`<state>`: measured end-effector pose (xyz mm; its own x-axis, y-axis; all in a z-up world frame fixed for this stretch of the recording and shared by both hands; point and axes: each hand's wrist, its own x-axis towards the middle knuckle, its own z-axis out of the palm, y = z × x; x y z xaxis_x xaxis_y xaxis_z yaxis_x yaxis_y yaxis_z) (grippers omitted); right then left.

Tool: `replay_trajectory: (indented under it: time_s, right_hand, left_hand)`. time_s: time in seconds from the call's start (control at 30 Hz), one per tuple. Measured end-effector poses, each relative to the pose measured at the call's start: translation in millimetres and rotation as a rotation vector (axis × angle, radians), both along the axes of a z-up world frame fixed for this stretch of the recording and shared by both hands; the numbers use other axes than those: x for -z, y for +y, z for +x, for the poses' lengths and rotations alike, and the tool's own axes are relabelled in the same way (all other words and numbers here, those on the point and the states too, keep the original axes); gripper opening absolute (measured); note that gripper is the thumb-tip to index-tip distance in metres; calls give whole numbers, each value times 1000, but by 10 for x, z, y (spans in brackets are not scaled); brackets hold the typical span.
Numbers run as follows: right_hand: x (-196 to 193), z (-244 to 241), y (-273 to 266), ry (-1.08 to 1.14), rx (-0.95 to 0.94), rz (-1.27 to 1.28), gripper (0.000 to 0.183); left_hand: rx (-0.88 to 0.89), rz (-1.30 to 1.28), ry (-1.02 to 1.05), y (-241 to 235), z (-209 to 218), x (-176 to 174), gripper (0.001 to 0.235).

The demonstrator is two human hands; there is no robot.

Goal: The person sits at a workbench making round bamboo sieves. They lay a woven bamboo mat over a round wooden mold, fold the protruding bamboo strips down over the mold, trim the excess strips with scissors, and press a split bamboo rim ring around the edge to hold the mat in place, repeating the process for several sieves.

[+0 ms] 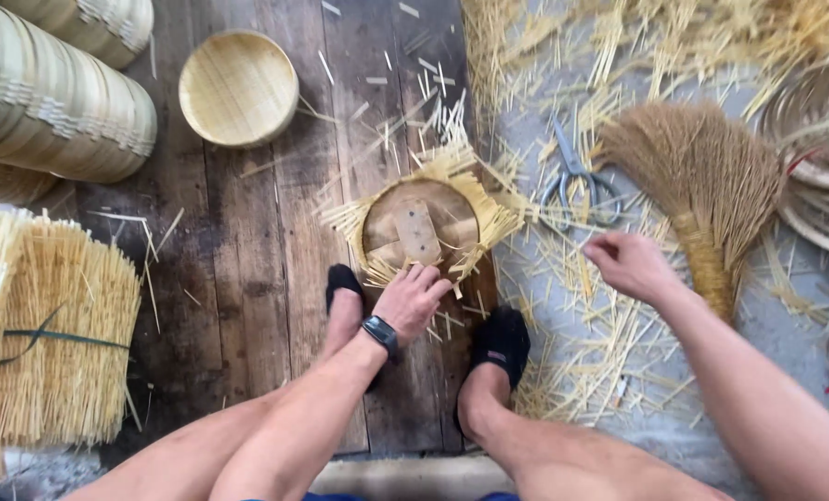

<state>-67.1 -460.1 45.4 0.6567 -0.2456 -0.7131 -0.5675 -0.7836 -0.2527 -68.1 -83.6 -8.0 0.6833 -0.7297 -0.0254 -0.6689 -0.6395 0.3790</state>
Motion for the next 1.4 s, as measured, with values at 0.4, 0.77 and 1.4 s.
replay_trajectory:
  time_s: [0.4,0.77,1.4]
  right_hand:
    - [1084,727,142,-148,13,-308,73]
    - [1063,737,81,-226,151,-220,78]
    - [1603,659,-302,-330,94,-166,67]
  left_hand:
    - [-187,118,284,-199,1005,-33,114]
    - [-416,-18,184,-323,790,-167,80]
    - [-476,12,133,-218,557,42,103]
